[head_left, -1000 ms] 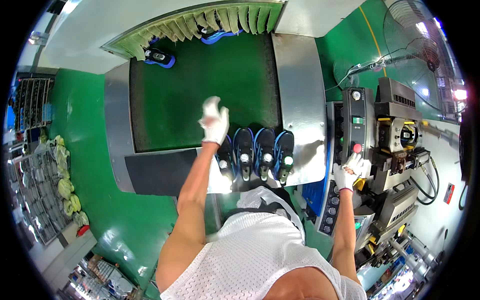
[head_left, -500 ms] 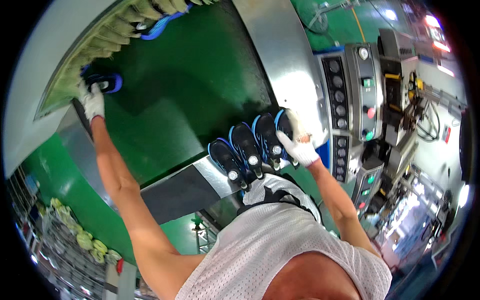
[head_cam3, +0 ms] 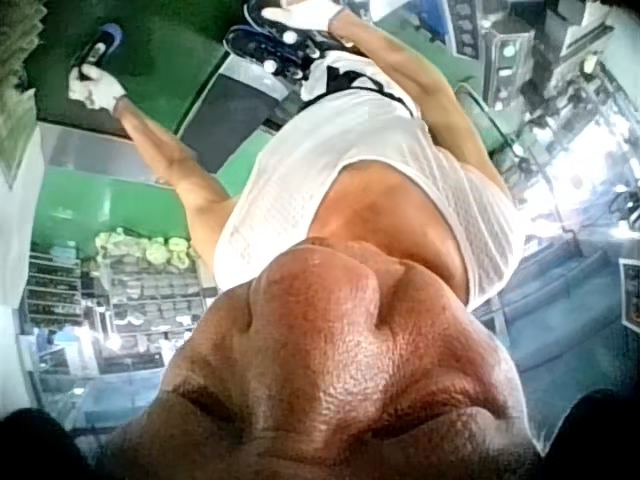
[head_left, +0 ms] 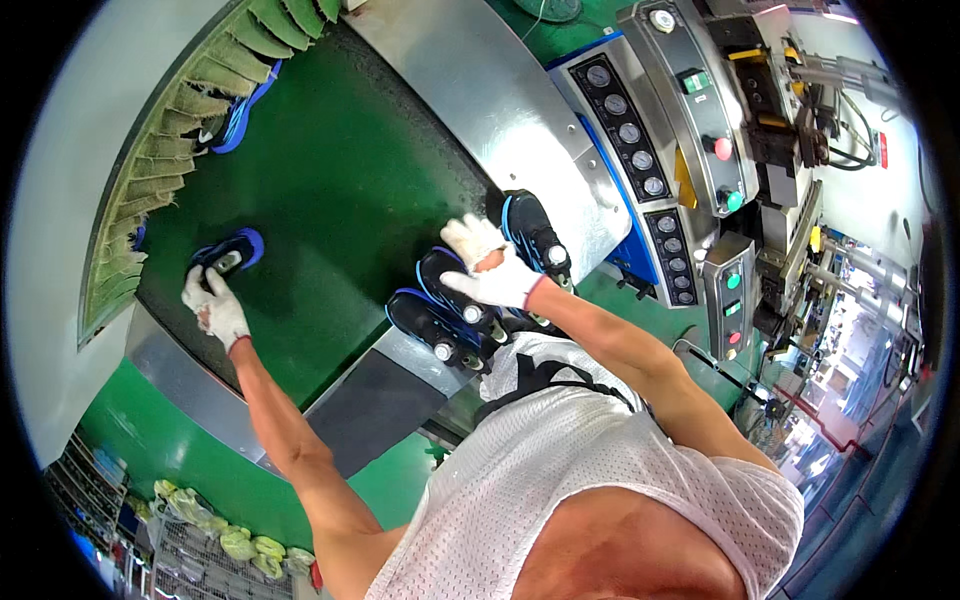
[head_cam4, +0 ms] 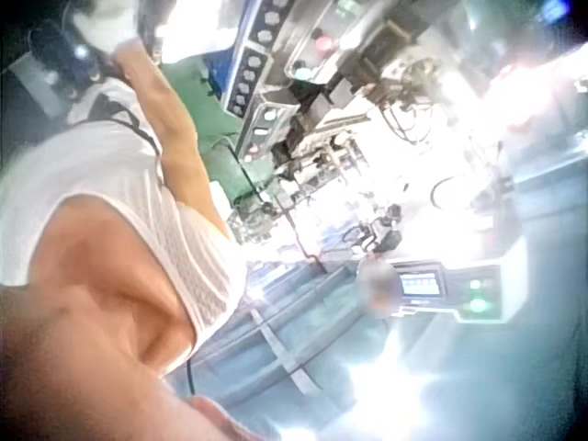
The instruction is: The person assembles blue and black sneakers on a factory floor. They repeatedly pick up shoes from a conveyor belt, place them into a machine to process the soles, and then move the finished shoes to a blue bin. The person also handles a black mat on the workbench during the process.
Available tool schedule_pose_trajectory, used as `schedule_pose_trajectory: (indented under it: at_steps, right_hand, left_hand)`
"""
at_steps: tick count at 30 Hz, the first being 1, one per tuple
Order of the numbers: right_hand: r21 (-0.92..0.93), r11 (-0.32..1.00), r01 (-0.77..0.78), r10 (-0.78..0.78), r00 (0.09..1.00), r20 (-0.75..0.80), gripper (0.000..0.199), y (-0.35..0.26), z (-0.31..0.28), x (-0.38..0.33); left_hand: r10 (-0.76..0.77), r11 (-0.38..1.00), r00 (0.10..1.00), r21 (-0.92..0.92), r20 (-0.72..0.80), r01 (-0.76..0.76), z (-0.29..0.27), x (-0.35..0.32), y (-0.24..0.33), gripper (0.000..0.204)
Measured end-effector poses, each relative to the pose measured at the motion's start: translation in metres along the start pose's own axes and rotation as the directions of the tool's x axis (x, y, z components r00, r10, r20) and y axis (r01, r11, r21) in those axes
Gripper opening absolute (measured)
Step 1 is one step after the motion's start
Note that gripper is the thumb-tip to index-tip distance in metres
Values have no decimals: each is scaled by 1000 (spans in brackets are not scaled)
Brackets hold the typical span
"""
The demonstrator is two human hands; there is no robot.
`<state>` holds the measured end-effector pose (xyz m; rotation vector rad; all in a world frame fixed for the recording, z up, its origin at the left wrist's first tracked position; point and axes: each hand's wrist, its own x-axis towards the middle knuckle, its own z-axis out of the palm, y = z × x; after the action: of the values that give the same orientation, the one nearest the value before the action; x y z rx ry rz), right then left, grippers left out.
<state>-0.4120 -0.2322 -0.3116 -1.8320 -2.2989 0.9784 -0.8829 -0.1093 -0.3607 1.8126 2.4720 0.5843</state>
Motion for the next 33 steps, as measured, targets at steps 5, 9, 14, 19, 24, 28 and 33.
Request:
schedule_pose_trajectory:
  at_steps: [5,9,14,19,24,28,33]
  right_hand:
    - [44,951,-306,299,875,-382,79,23,-88,-63]
    - [7,815,-580,579,812,-74,87,82,-24,-109]
    - [189,798,-572,511,809,291,84,47,-99,-111]
    - [792,559,-245,588,790,-170,80,88,-118,-198]
    - [657,733,-174,550,719,-424,83,75,-194,-321]
    - [687,693,-218,697,444,-563,85,97,-170,-344]
    - [881,468,67,837,285,-466,67,128,-185,-445]
  left_hand:
    - [13,990,995,-141,100,2,-39,-57,70,27]
    - [157,903,963,-427,221,-49,-63,-95,168,27]
    - [461,719,839,-676,287,-164,-94,-135,307,31]
    - [792,455,591,-796,156,-400,-134,-174,443,33]
    - [993,-24,67,-702,-102,-712,-154,-237,558,33]
    - [959,-266,-232,-791,-161,-551,-190,-327,647,28]
    - [830,-496,-477,-775,-289,-392,-230,-419,748,34]
